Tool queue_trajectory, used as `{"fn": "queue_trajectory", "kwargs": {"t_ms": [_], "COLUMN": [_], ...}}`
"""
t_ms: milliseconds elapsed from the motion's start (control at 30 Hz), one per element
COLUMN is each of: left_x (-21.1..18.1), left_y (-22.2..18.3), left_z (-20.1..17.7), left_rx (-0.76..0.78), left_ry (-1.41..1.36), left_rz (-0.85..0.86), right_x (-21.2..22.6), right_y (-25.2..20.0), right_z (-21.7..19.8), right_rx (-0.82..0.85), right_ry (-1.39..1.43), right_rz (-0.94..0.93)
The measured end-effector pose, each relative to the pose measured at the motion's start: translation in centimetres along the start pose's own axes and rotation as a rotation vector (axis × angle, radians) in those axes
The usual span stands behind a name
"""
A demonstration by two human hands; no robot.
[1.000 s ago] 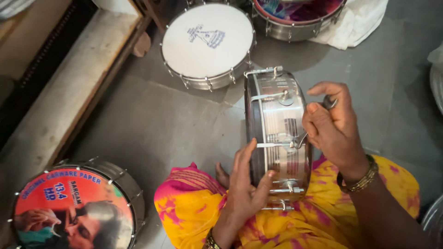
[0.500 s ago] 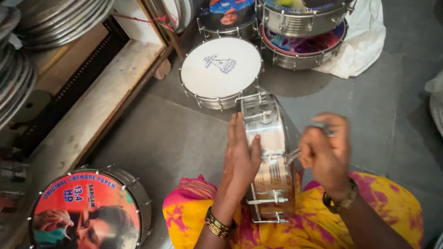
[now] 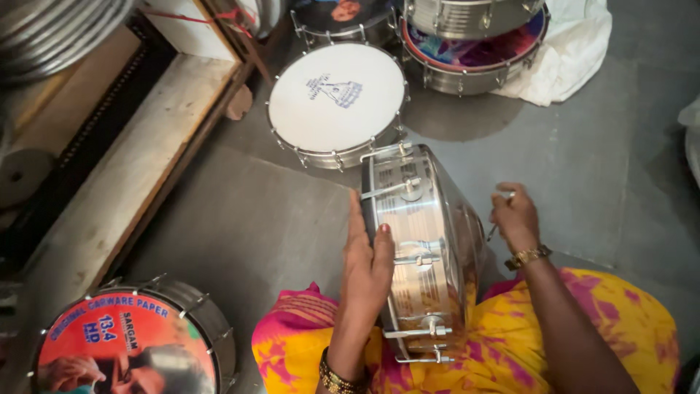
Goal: The person tightens screws on the rim of a snare drum using a drum key, repeatedly turning the key and moving between different lugs around the drum's perimeter.
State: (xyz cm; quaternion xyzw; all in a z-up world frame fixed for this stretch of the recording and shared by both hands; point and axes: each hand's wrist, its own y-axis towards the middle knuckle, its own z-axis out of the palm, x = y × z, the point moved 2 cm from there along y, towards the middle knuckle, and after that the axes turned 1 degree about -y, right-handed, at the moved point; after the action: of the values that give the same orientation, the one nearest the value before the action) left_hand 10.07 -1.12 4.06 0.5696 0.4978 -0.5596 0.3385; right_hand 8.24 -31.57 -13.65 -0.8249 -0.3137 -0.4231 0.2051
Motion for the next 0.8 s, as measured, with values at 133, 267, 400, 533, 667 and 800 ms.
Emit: {"fn": "queue_trajectory", "kwargs": {"t_ms": [133,267,400,533,667,800], "left_x": [-0.3,0.3,1.0,1.2,1.9,2.2], "left_y": [-0.1,0.0,0.1,-0.6,-1.4,-2.6], "left_z": [-0.6,-1.6,-2.7,-3.8,-4.0,-3.5], "left_rx": [-0.012,-0.050,-0.079,-0.139,-0.136,-0.147], "left_ry": [0.039,0.076,0.008,0.043,-0.085,-0.214], "left_rz": [0.328,0.351,0.183,0.341,0.278,0.229], "right_x": [-5.7,-10.8,-14.2,-15.1,-14.3,-13.7], "right_y": [2.4,3.7,3.9,3.3,1.6,0.1], "right_z": [4.1,7.7,11.1,13.0,14.3,14.7], "right_rx": [0.206,0.377,0.674,0.825,1.030,0.992], "right_ry": [-0.137,-0.260,0.225,0.184,0.559,0.656], "right_rz": [0.234,0.023,0.087,0.246,0.550,0.519]}}
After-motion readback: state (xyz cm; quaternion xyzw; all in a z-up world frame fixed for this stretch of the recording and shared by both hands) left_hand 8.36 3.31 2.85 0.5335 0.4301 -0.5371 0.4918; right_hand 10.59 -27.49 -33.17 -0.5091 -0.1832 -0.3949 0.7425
